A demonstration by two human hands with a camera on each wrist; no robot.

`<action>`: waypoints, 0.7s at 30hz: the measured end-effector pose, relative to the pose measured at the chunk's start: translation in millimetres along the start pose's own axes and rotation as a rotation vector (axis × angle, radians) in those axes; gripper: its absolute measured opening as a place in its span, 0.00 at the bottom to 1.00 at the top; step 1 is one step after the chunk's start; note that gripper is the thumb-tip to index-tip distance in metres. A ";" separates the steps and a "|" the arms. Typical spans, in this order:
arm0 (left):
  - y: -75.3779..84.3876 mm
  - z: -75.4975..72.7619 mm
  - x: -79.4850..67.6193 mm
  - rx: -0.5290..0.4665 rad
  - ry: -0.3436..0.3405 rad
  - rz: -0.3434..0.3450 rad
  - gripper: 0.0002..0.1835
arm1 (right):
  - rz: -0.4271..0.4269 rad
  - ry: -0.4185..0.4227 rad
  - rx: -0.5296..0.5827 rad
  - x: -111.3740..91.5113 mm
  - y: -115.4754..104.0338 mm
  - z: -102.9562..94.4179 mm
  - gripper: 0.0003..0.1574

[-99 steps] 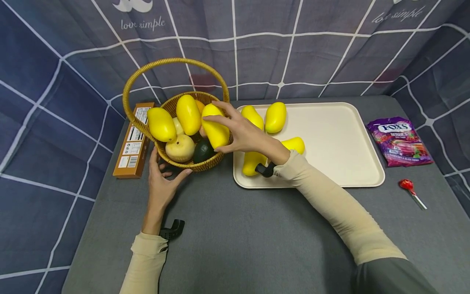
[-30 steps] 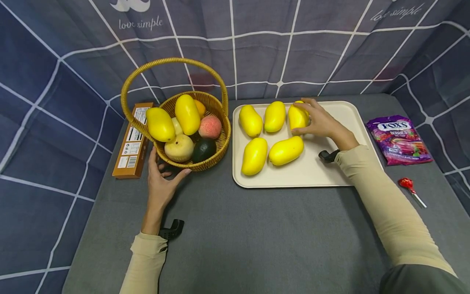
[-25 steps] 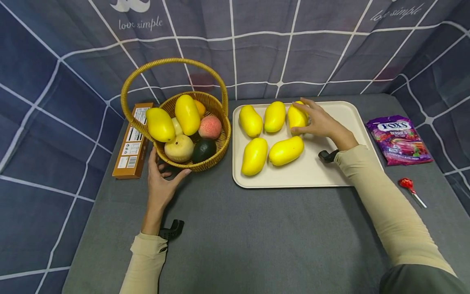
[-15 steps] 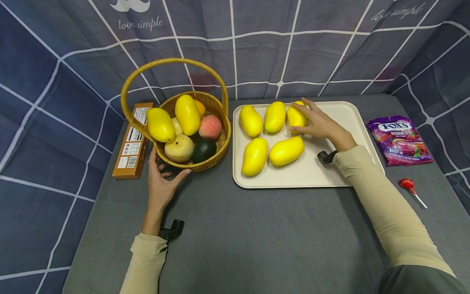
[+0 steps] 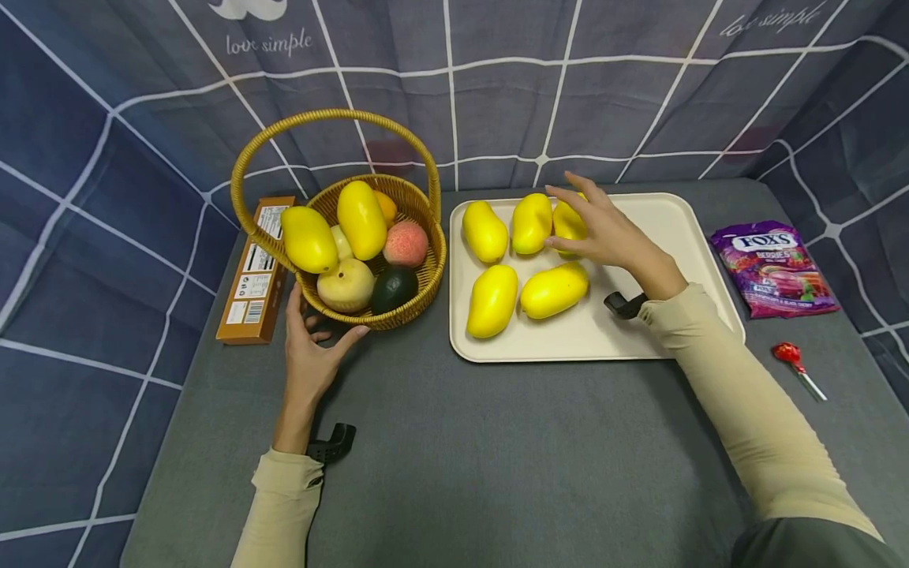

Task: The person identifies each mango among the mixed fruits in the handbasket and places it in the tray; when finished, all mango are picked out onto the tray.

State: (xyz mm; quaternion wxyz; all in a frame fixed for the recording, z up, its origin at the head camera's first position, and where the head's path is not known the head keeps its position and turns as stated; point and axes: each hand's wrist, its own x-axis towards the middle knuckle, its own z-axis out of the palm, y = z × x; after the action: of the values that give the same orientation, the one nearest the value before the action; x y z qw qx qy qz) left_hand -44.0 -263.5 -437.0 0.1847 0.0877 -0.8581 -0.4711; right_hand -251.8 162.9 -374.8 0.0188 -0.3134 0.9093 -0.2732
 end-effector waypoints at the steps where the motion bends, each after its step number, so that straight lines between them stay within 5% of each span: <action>1: 0.1 -0.1 0.1 0.001 0.001 0.001 0.62 | -0.029 0.007 0.000 0.7 -6.9 0.9 0.50; 6: 0.1 -0.9 0.5 0.009 -0.005 0.005 0.62 | -0.147 0.028 0.006 4.7 -35.4 11.6 0.49; 21: 1.4 -2.0 0.1 0.009 -0.008 0.009 0.63 | -0.328 -0.028 0.100 35.9 -110.0 53.3 0.45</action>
State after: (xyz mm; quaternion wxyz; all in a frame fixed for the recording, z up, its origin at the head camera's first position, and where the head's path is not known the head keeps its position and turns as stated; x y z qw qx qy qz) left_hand -43.2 -264.3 -434.8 0.1832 0.0828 -0.8612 -0.4668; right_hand -208.1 44.3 -359.2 0.0021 -0.4598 0.8309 -0.3132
